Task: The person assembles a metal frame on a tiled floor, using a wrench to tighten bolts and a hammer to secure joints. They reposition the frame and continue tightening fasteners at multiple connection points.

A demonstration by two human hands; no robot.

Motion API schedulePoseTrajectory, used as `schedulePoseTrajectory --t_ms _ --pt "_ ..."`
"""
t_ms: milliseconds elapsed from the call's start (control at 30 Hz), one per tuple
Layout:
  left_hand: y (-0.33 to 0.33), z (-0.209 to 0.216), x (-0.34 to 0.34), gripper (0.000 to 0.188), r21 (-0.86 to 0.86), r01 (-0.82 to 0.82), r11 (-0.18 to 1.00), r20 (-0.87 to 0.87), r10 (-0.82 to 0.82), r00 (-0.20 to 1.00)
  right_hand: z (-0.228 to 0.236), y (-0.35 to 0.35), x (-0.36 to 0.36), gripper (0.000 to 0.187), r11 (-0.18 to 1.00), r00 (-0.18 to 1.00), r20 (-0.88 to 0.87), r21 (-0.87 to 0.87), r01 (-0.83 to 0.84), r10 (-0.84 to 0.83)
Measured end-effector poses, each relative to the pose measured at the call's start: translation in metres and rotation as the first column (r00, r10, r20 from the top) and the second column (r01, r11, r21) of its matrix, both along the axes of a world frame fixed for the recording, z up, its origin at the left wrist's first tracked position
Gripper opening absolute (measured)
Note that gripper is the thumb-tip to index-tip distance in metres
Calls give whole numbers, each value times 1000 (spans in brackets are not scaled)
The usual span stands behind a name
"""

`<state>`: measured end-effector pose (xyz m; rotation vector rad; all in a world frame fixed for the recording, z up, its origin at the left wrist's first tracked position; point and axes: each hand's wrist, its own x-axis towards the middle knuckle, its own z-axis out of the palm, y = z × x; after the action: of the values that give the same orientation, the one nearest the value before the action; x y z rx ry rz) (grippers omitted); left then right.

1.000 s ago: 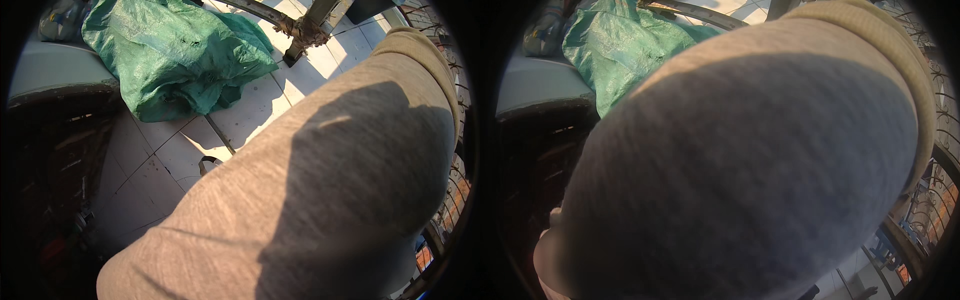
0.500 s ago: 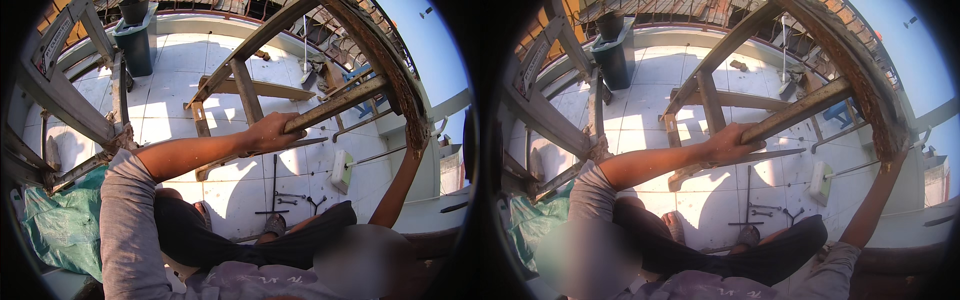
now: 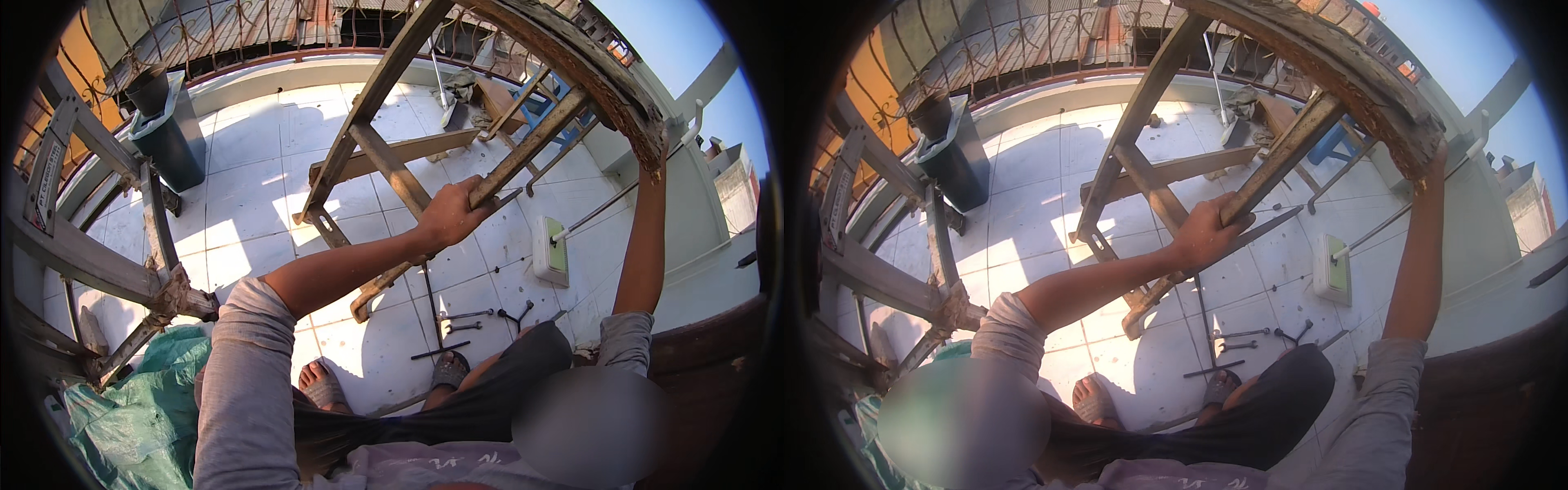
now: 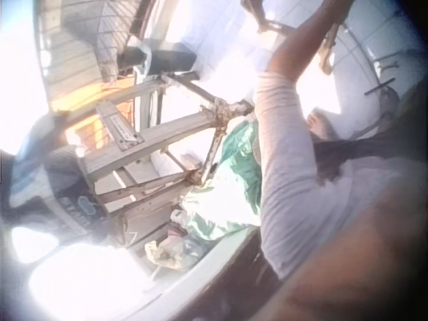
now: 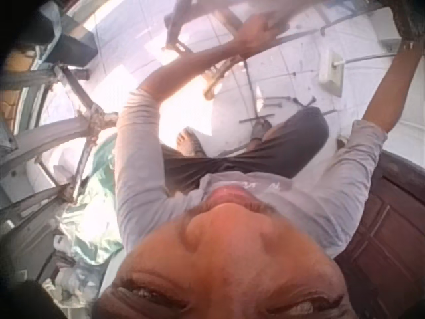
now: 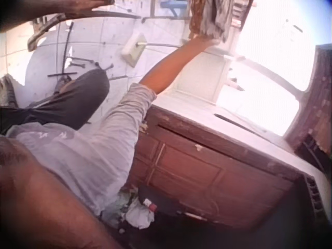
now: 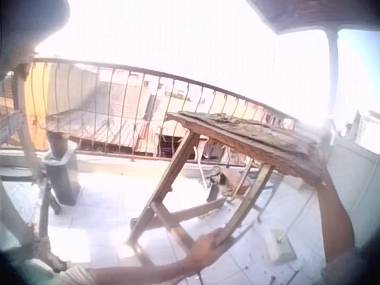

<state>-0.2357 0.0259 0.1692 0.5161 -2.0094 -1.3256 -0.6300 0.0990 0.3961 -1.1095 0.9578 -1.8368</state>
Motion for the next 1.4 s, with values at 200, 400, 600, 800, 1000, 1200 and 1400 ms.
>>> schedulePoseTrajectory --t_ms 200,400,600,800,1000,1200,1400 --pt "10 -2 -42 44 80 26 996 -47 -22 999 -1 -6 -107 42 884 749 -469 -247 398 -468" --pt "8 -7 -38 27 249 113 962 -57 -102 993 9 -17 -19 35 970 971 70 -64 234 -229" --pt "0 -2 -9 26 283 -7 959 -11 11 1000 -8 -60 -13 33 931 934 237 -185 315 -269" --pt "21 -4 -45 25 311 73 948 -68 -55 996 3 -18 -51 47 936 936 197 -143 322 -292" --pt "23 -7 -47 23 326 104 939 -79 -83 993 -44 49 -20 94 945 897 299 67 320 -325" --pt "11 -3 -29 23 324 76 943 -12 -77 997 -193 87 75 55 846 692 490 352 399 -530" --pt "18 -2 -9 18 354 24 935 13 -31 999 -399 162 196 53 691 766 -22 415 591 -642"
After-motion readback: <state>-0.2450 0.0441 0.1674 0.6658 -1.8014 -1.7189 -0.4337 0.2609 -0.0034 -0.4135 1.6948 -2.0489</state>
